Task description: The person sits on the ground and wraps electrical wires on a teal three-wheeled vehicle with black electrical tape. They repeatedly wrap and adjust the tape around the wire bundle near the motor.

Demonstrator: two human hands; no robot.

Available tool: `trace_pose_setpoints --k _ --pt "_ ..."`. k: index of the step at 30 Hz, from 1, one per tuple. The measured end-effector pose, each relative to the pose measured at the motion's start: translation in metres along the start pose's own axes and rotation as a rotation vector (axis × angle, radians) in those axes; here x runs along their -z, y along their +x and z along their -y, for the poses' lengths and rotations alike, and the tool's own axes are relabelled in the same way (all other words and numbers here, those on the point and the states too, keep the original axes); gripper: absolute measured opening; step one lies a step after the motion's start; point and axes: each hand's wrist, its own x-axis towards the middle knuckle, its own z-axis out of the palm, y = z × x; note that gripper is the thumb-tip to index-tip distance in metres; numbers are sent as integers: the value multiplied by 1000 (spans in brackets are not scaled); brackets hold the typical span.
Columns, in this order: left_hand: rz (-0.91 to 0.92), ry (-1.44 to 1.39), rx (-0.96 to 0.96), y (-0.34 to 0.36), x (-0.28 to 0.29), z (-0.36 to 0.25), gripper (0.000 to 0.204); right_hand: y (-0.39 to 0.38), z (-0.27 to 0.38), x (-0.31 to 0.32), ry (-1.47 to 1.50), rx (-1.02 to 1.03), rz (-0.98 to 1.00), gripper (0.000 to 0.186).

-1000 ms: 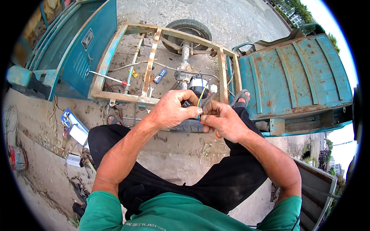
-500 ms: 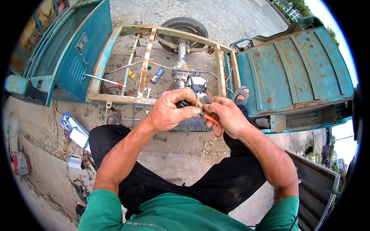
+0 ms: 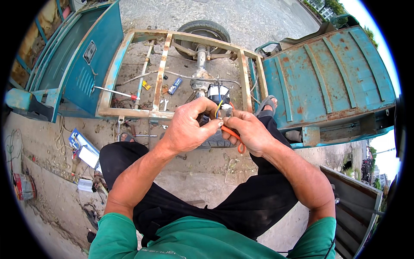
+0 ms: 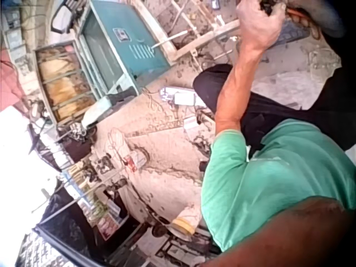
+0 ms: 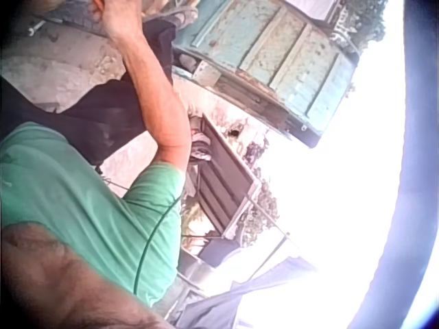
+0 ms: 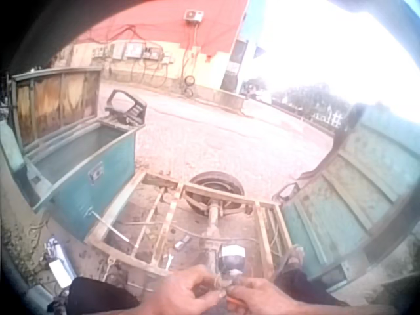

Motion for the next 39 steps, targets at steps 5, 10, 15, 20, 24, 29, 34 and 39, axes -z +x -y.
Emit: trace_pose_setpoints --k 5,10,15,20,24,29,34,39 --pt "-126 15 70 -2 -11 -1 16 5 -5 -5 80 57 -48 27" --pt "-246 -90 41 -1 -20 2 17 4 -6 -8 192 90 -98 27" --pt "-262 -249 77 3 -18 8 17 7 -7 -7 382 129 -47 25" --pt "-209 -292 125 3 -15 12 13 7 -6 -9 312 191 -58 23" --pt "-172 -243 105 0 -15 12 11 0 -2 -10 78 321 4 25" --pt "-191 -154 61 -1 -16 9 9 1 -1 -11 30 333 -27 24" --pt "-243 119 -94 0 -17 8 12 9 -5 -13 108 341 -86 18" --pt "-119 69 -349 0 -16 10 17 18 -3 -5 234 167 -82 20"
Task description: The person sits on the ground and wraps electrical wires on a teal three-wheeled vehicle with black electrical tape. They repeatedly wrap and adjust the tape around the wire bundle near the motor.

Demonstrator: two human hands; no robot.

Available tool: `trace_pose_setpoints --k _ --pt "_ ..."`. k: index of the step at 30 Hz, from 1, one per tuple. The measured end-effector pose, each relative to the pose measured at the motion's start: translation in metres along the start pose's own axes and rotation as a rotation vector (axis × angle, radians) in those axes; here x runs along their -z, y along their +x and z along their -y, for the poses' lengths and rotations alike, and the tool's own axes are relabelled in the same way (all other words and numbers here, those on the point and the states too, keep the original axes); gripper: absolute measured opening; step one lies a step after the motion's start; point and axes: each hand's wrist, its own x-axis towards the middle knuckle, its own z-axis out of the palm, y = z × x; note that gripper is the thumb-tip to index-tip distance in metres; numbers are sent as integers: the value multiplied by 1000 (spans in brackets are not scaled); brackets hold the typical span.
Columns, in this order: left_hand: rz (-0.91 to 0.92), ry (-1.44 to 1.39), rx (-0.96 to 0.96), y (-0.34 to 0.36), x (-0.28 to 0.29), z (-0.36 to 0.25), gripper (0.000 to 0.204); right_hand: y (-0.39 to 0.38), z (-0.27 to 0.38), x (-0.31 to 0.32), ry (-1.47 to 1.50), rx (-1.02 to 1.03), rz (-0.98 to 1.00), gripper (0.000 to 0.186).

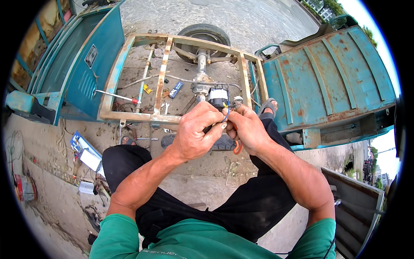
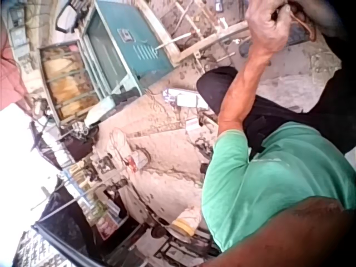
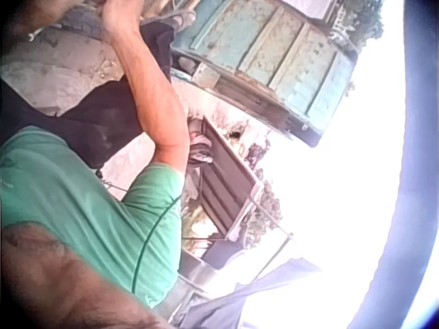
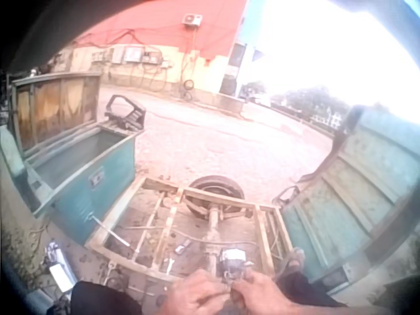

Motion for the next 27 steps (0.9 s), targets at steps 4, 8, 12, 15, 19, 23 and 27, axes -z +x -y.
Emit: trace_pose_setpoints --k 4,8,12,15,19,23,27 --pt "98 -117 5 5 6 6 14 1 -1 5 -104 25 -8 26" --pt "157 -138 59 8 13 6 7 -3 -5 5 -488 184 -31 33" --pt "100 -322 406 6 19 0 14 -3 -6 6 -570 225 -22 39" --pt "17 -396 511 9 15 -4 23 0 -8 8 -685 224 -33 41" --pt "103 -190 415 16 22 -3 28 0 -12 8 -739 222 -24 42" --pt "253 -89 336 15 34 0 20 2 -4 11 -575 94 -72 39" --pt "19 -324 294 8 18 8 8 0 14 20 98 -7 -83 25"
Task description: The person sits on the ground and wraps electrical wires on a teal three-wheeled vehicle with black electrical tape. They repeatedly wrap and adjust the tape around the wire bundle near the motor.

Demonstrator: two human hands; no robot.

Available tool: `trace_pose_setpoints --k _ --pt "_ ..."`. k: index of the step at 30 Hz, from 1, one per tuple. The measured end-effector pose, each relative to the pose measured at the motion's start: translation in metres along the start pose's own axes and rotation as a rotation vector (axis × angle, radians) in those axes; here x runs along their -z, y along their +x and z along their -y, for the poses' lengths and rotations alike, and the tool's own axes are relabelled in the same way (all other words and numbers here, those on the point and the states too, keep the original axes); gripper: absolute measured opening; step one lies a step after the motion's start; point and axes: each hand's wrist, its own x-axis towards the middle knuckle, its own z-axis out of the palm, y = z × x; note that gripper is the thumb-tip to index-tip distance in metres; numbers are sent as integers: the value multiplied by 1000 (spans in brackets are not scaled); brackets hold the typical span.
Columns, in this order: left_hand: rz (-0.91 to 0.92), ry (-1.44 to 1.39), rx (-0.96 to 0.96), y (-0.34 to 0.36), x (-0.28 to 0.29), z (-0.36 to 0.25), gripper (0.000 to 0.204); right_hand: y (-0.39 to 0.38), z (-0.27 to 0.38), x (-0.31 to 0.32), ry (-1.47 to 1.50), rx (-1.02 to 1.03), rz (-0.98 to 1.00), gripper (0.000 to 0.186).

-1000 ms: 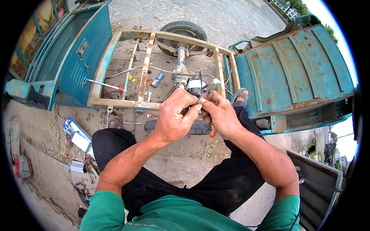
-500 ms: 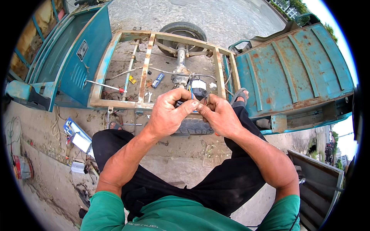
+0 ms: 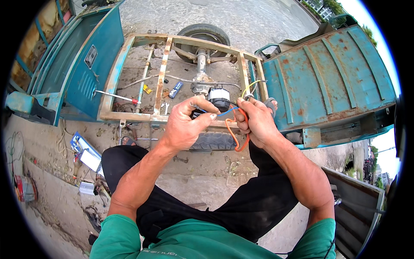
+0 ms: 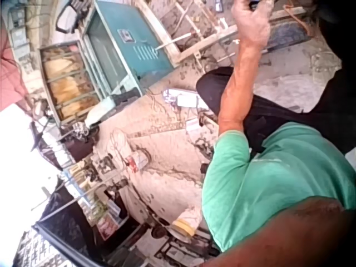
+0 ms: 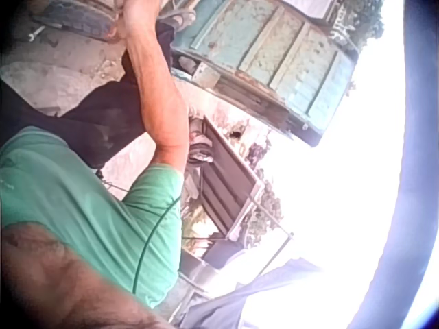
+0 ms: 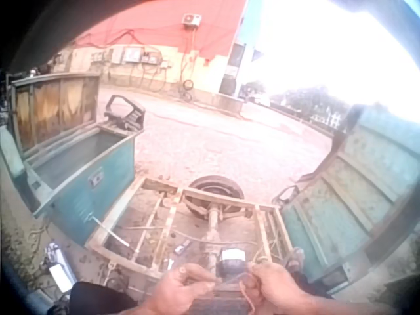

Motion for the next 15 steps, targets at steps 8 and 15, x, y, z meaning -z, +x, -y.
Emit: trace_pose_setpoints --k 8,15 --pt "-127 -413 149 -2 3 9 15 -6 2 -2 214 25 143 22" --pt "66 -438 190 -3 2 1 66 -8 3 8 200 -93 237 16"
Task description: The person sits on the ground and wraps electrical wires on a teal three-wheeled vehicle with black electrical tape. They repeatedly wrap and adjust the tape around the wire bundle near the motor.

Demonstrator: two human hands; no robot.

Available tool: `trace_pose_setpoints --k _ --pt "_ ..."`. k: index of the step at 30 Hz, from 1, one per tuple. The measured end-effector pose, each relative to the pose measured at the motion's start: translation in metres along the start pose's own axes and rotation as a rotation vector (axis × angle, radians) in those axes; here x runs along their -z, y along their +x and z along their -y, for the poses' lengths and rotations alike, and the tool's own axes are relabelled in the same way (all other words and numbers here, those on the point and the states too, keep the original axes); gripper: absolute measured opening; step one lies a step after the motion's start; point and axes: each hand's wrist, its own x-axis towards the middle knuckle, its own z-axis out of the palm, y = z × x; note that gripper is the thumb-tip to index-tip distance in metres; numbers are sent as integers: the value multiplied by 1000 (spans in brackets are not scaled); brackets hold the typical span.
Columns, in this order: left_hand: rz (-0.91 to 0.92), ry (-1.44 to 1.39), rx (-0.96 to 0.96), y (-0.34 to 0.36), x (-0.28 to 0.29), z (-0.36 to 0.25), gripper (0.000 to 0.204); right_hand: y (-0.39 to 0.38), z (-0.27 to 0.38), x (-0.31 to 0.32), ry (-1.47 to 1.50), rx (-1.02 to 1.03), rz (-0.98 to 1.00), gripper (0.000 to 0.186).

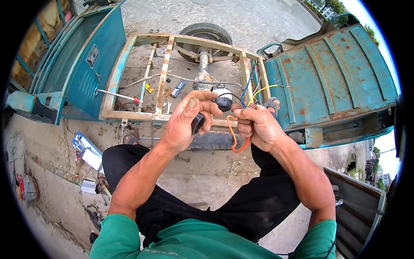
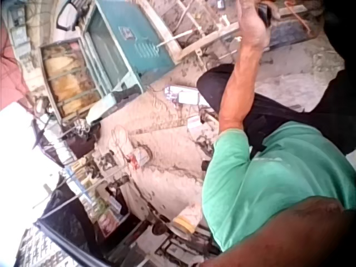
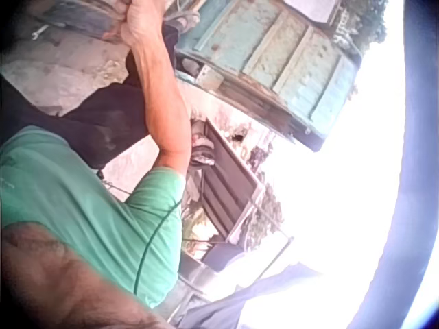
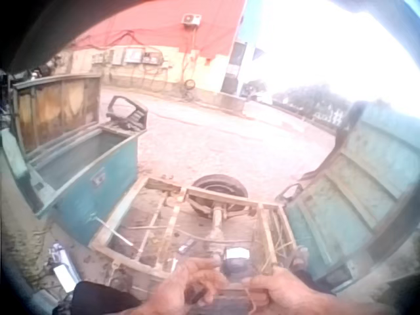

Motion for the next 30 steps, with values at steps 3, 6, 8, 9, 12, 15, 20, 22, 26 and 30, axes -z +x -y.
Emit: trace_pose_setpoints --k 3,6,8,9,12,15,20,22,26,30 --pt "26 40 78 0 -2 1 100 -4 -2 -5 -97 51 -54 10" --pt "65 98 8 0 -4 3 101 -9 -7 -15 -210 72 -19 13" --pt "72 172 -30 0 -5 4 101 -12 -11 -23 -301 62 -11 13" --pt "79 208 -51 0 -6 4 101 -13 -10 -26 -328 69 4 18" --pt "135 157 -64 -1 -10 4 97 -15 -10 -36 -455 123 -36 25" --pt "137 213 -137 -4 -17 8 100 -19 -6 -42 -526 50 -28 31" --pt "161 323 -161 -5 -13 11 106 -25 -4 -53 -739 172 -34 33" --pt "150 317 -184 -7 -12 13 104 -27 -5 -55 -760 191 -23 34" --pt "168 309 -203 -8 -13 20 101 -29 -7 -57 -765 154 -9 38" --pt "165 345 -199 -7 -6 13 93 -29 -9 -54 -668 239 -47 44"
